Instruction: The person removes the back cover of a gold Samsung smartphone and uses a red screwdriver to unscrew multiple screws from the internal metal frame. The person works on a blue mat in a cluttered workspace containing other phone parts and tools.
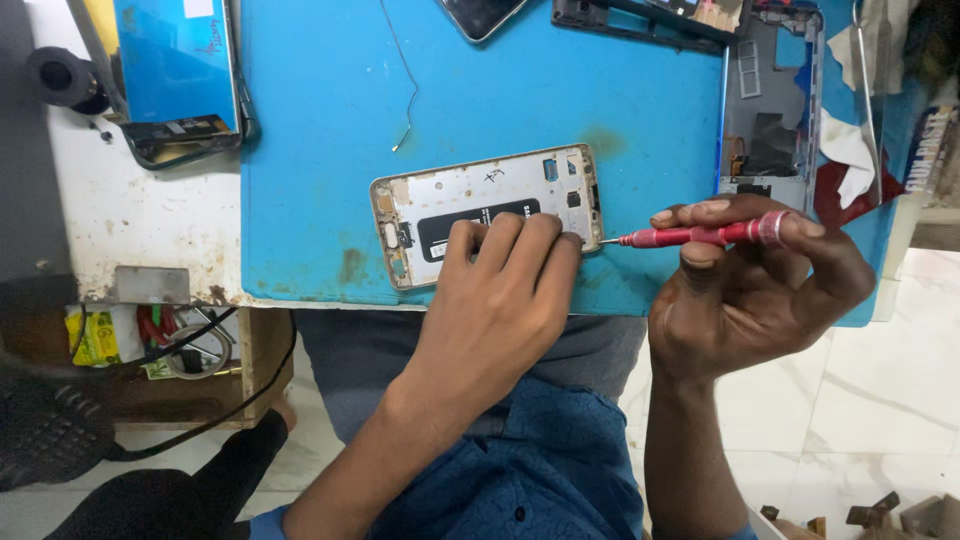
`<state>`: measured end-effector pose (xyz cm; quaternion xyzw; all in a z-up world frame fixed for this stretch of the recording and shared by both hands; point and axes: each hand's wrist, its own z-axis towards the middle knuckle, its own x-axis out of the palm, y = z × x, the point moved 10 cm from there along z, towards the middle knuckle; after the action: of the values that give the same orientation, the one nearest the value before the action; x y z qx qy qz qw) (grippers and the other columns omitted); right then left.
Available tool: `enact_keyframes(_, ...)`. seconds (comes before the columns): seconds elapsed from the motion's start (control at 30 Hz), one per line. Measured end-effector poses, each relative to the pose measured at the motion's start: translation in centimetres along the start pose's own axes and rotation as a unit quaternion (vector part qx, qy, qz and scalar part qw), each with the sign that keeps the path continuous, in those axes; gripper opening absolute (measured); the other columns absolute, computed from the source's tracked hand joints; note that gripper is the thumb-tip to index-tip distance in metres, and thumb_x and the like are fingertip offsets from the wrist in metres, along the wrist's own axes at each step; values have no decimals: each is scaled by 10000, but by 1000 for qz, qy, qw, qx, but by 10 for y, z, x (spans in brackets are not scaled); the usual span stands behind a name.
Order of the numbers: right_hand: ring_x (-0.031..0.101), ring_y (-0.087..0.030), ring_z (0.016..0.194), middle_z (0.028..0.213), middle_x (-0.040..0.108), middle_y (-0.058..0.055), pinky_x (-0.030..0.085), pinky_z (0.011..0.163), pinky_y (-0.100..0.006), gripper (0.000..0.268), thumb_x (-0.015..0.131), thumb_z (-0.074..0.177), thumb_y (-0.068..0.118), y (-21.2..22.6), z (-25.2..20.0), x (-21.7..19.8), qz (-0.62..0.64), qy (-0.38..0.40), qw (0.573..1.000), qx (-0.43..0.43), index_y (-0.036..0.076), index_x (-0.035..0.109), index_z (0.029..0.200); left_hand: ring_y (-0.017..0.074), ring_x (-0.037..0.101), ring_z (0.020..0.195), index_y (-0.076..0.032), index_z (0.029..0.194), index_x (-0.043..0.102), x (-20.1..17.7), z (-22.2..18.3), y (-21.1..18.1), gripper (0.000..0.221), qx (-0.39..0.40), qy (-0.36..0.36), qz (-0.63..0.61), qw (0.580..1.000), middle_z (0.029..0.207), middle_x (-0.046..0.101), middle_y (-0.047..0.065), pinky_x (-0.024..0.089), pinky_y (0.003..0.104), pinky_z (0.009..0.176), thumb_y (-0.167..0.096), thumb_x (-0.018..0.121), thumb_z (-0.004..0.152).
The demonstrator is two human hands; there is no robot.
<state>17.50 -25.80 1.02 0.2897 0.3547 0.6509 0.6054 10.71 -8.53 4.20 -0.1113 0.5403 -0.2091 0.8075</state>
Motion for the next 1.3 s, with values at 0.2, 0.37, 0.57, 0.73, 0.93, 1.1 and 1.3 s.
enact_keyframes(0.2, 730, -220, 937, 1060, 664, -163, 704, 851, -377, 348, 624, 1126, -21, 12, 4, 15, -32, 45, 998, -5, 137, 405, 1347, 274, 542, 991, -40, 1040, 621, 9, 6, 5, 215, -52, 43, 10, 998, 1018, 549, 106, 417, 420, 842, -107, 606, 837)
enact_keyframes(0.37, 711, -228, 953, 1077, 647, -166, 685, 871, -380, 302, 593, 1131, 2, -12, 4, 45, -12, 51, 998, 18, 115, 409, 1343, 265, 554, 1026, -34, 1063, 627, 5, 5, 4, 241, -82, 8, -21, 996, 1037, 567, 94, 408, 459, 872, -134, 631, 845)
enact_keyframes(0.57, 689, -238, 973, 1097, 625, -170, 662, 895, -383, 252, 556, 1137, 29, -88, -8, 121, -35, 144, 987, 60, 88, 415, 1338, 248, 669, 912, -49, 1027, 637, 14, 0, 9, 203, -76, -68, -47, 994, 1035, 628, 73, 504, 462, 632, -165, 623, 862)
enact_keyframes(0.73, 670, -247, 989, 1115, 607, -174, 643, 915, -386, 219, 526, 1143, 52, -146, -18, 118, -122, 216, 967, 65, 66, 419, 1334, 255, 656, 887, -42, 1033, 631, 27, -2, 5, 140, -30, -129, -65, 989, 954, 593, 98, 510, 431, 536, -107, 616, 910)
enact_keyframes(0.93, 648, -257, 1009, 1135, 586, -178, 621, 939, -389, 195, 489, 1149, 79, -176, -32, 28, -231, 243, 939, 81, 39, 424, 1329, 229, 650, 840, -9, 927, 618, 38, 2, 6, 120, -23, -123, -65, 990, 936, 585, 103, 505, 387, 476, -107, 639, 861)
enact_keyframes(1.1, 629, -266, 1025, 1152, 568, -182, 602, 959, -392, 193, 459, 1154, 101, -181, -39, -1, -243, 254, 932, 84, 17, 429, 1325, 210, 605, 829, -12, 907, 602, 22, -2, 2, 86, -12, -183, -42, 982, 896, 537, 80, 457, 347, 469, -79, 643, 869)
enact_keyframes(1.3, 607, -276, 1045, 1173, 547, -186, 579, 983, -395, 211, 422, 1160, 129, -190, -39, -17, -236, 262, 933, 74, -9, 434, 1320, 175, 550, 810, -38, 880, 585, 20, -6, -3, 76, -5, -189, 9, 982, 883, 499, 52, 382, 304, 446, -75, 649, 897)
